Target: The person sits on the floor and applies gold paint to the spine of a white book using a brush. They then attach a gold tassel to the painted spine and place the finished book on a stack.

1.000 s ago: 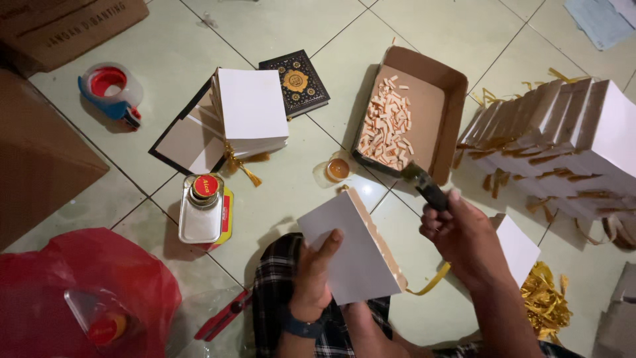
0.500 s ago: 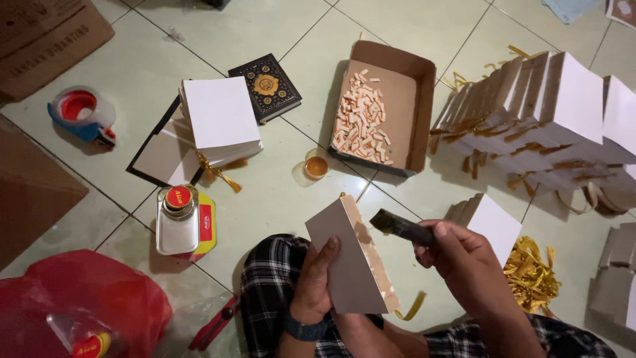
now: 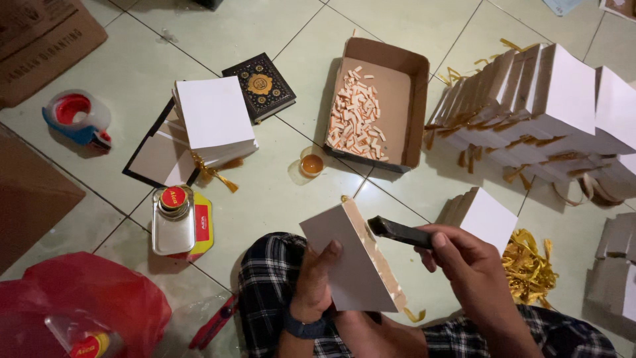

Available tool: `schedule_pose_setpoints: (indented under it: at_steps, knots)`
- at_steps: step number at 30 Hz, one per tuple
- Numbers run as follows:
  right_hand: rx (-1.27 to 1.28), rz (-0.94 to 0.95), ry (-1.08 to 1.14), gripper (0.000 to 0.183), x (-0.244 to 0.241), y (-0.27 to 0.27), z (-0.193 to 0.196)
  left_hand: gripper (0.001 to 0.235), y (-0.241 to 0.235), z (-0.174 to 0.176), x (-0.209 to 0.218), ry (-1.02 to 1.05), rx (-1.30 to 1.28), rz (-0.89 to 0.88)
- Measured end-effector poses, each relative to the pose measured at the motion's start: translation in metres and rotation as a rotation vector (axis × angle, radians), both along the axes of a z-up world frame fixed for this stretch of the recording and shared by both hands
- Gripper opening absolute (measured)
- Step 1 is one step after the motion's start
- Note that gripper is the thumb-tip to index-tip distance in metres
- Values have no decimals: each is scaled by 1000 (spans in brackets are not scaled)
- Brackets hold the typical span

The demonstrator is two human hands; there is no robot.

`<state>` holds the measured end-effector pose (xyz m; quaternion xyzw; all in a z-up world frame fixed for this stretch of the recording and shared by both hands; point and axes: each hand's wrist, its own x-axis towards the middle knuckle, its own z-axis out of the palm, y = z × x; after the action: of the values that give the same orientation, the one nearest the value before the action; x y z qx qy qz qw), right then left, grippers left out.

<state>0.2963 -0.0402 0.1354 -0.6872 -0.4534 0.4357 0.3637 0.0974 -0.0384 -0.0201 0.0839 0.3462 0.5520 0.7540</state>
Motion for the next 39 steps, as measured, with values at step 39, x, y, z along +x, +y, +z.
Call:
schedule_pose_setpoints:
  at_steps: [39]
  knots:
    - [242,429,-734,36,32,-81,59,80,-16,-34,-4,15,219,27]
